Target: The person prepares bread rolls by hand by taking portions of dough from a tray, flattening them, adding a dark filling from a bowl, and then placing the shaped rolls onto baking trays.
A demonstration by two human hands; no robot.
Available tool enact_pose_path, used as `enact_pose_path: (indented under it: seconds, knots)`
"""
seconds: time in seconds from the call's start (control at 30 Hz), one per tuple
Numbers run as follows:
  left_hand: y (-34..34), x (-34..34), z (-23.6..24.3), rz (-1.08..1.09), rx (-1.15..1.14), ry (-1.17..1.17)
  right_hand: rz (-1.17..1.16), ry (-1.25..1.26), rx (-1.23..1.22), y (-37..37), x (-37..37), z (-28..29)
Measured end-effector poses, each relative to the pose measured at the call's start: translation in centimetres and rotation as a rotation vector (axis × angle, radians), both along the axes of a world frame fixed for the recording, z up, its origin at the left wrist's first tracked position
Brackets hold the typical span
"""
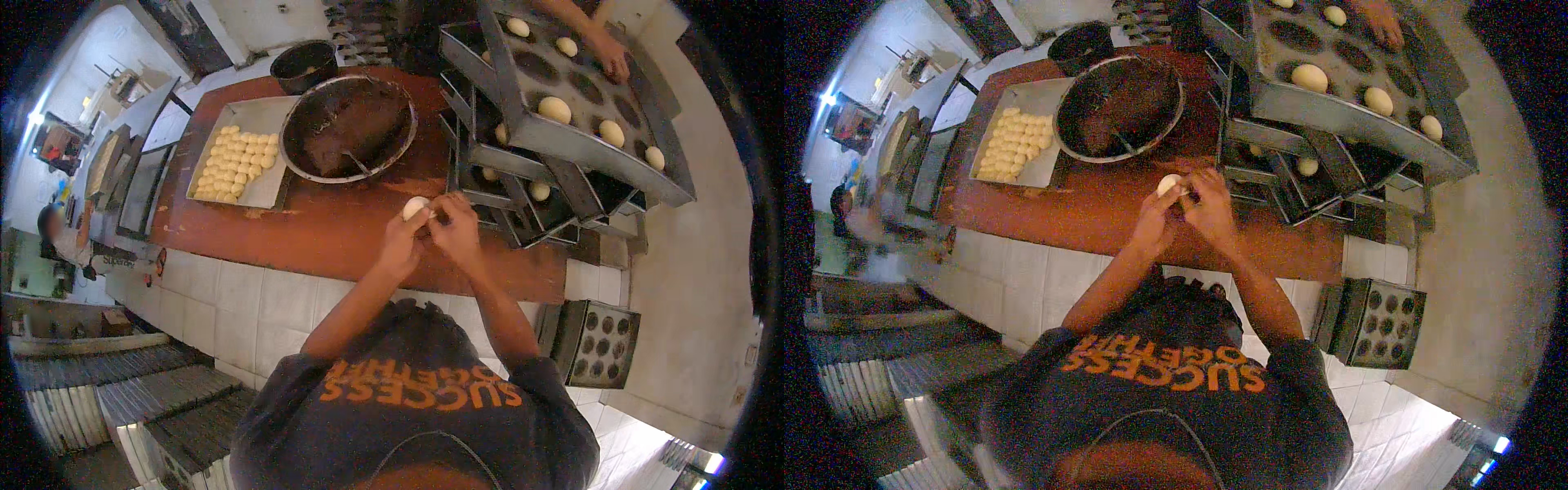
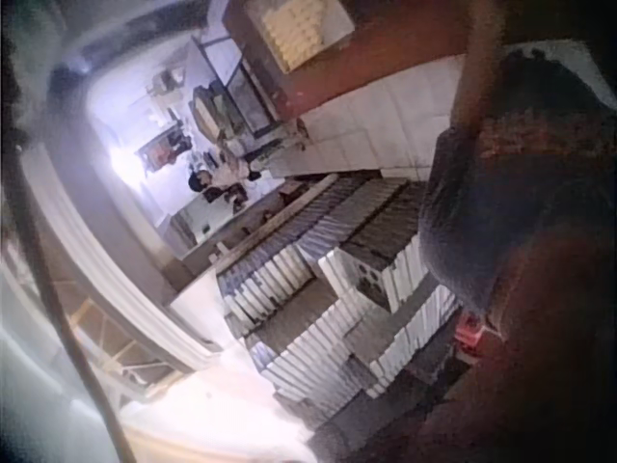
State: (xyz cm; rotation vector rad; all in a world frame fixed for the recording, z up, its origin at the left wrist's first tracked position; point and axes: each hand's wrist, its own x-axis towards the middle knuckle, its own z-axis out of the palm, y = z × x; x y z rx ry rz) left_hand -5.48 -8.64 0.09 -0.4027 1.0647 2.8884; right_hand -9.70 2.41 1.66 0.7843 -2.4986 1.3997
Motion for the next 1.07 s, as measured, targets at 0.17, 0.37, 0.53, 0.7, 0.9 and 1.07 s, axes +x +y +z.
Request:
enact_pose_path:
  seconds: [0.17, 0.37, 0.53, 0.7, 0.9, 1.07]
  knots:
    - [-0.8, -1.0, 1.2, -0.033, 0.277, -0.010, -0.136, 0.467, -0.060, -1.7, 0.9, 0.6]
    - [0.7, -1.3, 0.3, -0.102, 0.184, -0.043, -0.159, 0.450, 0.051, -0.5, 1.1, 1.0]
    - [0.8, -0.6, 1.9, -0.283, 0.382, -0.019, -0.238, 0.392, -0.015, 0.4, 2.5, 1.9]
    - [0.5, -1.6, 1.0, -0.317, -0.010, 0.111, -0.317, 0.133, -0.055, 0.5, 2.5, 3.2]
    - [0.7, -1.7, 2.3, -0.378, 0.220, 0.057, -0.276, 0.346, -0.015, 2.1, 2.3, 1.7]
    - [2.4, -1.0, 1.4, -0.194, -0.198, 0.113, -0.266, 0.200, 0.022, 2.7, 2.9, 1.9]
